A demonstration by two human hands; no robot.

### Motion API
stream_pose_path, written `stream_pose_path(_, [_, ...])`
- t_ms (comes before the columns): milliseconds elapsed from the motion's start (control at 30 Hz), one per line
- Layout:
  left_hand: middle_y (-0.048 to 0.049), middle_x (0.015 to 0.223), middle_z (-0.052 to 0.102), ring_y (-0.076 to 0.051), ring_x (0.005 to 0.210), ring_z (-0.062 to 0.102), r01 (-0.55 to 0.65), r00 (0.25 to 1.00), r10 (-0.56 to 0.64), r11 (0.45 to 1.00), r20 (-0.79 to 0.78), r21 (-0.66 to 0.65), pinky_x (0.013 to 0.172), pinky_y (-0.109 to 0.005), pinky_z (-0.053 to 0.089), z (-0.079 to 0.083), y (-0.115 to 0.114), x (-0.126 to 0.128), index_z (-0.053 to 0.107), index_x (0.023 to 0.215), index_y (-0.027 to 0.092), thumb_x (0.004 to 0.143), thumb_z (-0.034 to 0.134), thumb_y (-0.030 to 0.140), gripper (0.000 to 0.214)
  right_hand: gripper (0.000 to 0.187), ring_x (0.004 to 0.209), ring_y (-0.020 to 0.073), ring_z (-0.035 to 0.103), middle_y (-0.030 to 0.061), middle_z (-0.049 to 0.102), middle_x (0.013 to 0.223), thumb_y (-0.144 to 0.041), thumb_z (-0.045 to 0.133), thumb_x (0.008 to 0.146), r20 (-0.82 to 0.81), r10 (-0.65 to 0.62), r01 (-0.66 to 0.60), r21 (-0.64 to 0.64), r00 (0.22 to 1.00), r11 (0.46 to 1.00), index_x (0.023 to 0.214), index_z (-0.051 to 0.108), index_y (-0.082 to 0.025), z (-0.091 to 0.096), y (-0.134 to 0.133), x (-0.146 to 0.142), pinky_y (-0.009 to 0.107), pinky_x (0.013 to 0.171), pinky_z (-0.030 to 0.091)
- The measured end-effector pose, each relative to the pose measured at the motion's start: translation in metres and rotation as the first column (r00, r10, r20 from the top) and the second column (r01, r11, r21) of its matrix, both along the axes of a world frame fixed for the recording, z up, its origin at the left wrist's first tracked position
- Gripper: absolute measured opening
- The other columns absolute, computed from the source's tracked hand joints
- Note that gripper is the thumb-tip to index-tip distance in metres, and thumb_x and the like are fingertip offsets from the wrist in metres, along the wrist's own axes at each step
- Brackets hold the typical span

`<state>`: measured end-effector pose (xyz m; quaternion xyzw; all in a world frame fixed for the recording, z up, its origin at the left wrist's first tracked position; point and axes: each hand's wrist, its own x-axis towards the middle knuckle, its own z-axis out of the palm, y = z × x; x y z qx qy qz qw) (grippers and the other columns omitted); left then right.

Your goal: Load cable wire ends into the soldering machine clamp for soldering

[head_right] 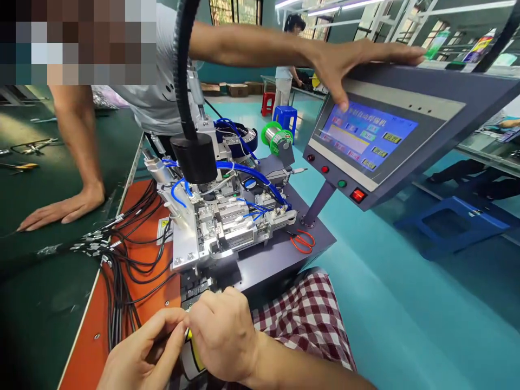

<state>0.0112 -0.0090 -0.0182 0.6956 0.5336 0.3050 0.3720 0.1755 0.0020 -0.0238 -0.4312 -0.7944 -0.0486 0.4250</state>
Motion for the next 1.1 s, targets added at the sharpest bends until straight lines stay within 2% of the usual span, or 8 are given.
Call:
stream_pose_path(67, [0.0031,0.064,0.064,-0.012,0.052,0.057,0.0,1.0,0.0,1.0,0.001,-0.002,0.048,-0.017,0.046,0.001,0.002,-0.001,0.066,0.081,0.023,0.092,0.056,0.046,0.028,0.038,0.051,0.0143,0.033,-0.0018,0.045,0.058,-0.017,0.028,0.101,-0.042,0.009,-0.011,-0.066,0.999,0.998,0.068,0.044,-0.021,-0.002,0.0,0.0,0.032,0.053,0.023])
stream_pose_path(167, [0.0027,0.071,0.067,-0.013,0.058,0.062,0.027,0.998,-0.026,0.999,0.05,-0.03,0.052,-0.017,0.049,-0.001,0.007,0.0,0.068,0.088,0.023,0.092,0.055,0.044,0.025,0.032,0.052,0.0126,0.036,-0.0027,0.048,0.061,-0.02,0.034,0.1,-0.135,0.049,-0.083,-0.254,0.99,0.964,0.069,0.045,-0.021,-0.003,0.0,0.004,0.03,0.054,0.026])
stream_pose_path(300, [0.0014,0.076,0.07,-0.014,0.065,0.065,0.003,0.998,0.001,0.998,0.064,-0.061,0.058,-0.019,0.052,-0.003,0.009,0.002,0.069,0.094,0.023,0.091,0.057,0.044,0.025,0.028,0.055,0.0103,0.04,-0.0039,0.048,0.063,-0.022,0.044,0.098,-0.29,0.044,-0.191,-0.502,0.956,0.843,0.07,0.044,-0.02,0.003,0.001,0.01,0.025,0.056,0.029])
stream_pose_path(400, [0.0006,0.075,0.07,-0.015,0.066,0.067,-0.039,0.998,0.043,0.996,0.055,-0.075,0.057,-0.02,0.052,0.002,0.01,0.003,0.07,0.093,0.022,0.089,0.058,0.046,0.027,0.027,0.058,0.0102,0.041,-0.004,0.046,0.064,-0.023,0.047,0.096,-0.375,0.007,-0.248,-0.598,0.927,0.763,0.069,0.042,-0.021,0.008,0.003,0.012,0.024,0.056,0.03])
stream_pose_path(600, [-0.002,0.079,0.074,-0.017,0.069,0.068,-0.05,0.998,0.052,0.998,0.044,-0.046,0.061,-0.022,0.053,0.011,0.016,0.005,0.072,0.085,0.021,0.086,0.06,0.042,0.024,0.028,0.062,0.011,0.041,-0.0049,0.043,0.065,-0.03,0.047,0.095,-0.449,-0.098,-0.301,-0.73,0.888,0.614,0.07,0.041,-0.021,0.015,0.009,0.017,0.025,0.059,0.031])
stream_pose_path(700, [-0.0012,0.077,0.073,-0.016,0.068,0.067,-0.065,0.995,0.07,0.996,0.076,-0.066,0.059,-0.021,0.053,0.012,0.016,0.006,0.072,0.083,0.021,0.086,0.061,0.041,0.024,0.031,0.06,0.0108,0.04,-0.0056,0.043,0.063,-0.035,0.048,0.096,-0.453,-0.11,-0.322,-0.765,0.885,0.558,0.069,0.04,-0.021,0.015,0.012,0.02,0.026,0.059,0.03])
stream_pose_path(867, [-0.0001,0.074,0.072,-0.013,0.055,0.062,-0.113,0.985,0.129,0.984,0.113,-0.139,0.047,-0.018,0.048,0.014,0.014,0.008,0.07,0.081,0.02,0.085,0.062,0.043,0.025,0.033,0.066,0.0127,0.049,-0.003,0.053,0.066,-0.039,0.041,0.1,-0.478,-0.112,-0.353,-0.769,0.871,0.533,0.074,0.051,-0.02,0.012,0.016,0.03,0.027,0.066,0.036])
stream_pose_path(1100, [0.0001,0.075,0.072,-0.012,0.055,0.063,-0.135,0.984,0.15,0.978,0.092,-0.158,0.046,-0.017,0.048,0.012,0.014,0.007,0.071,0.084,0.02,0.086,0.063,0.043,0.025,0.029,0.069,0.0134,0.054,-0.0013,0.059,0.071,-0.036,0.045,0.099,-0.503,-0.119,-0.39,-0.78,0.856,0.489,0.083,0.061,-0.018,0.008,0.019,0.037,0.027,0.069,0.04])
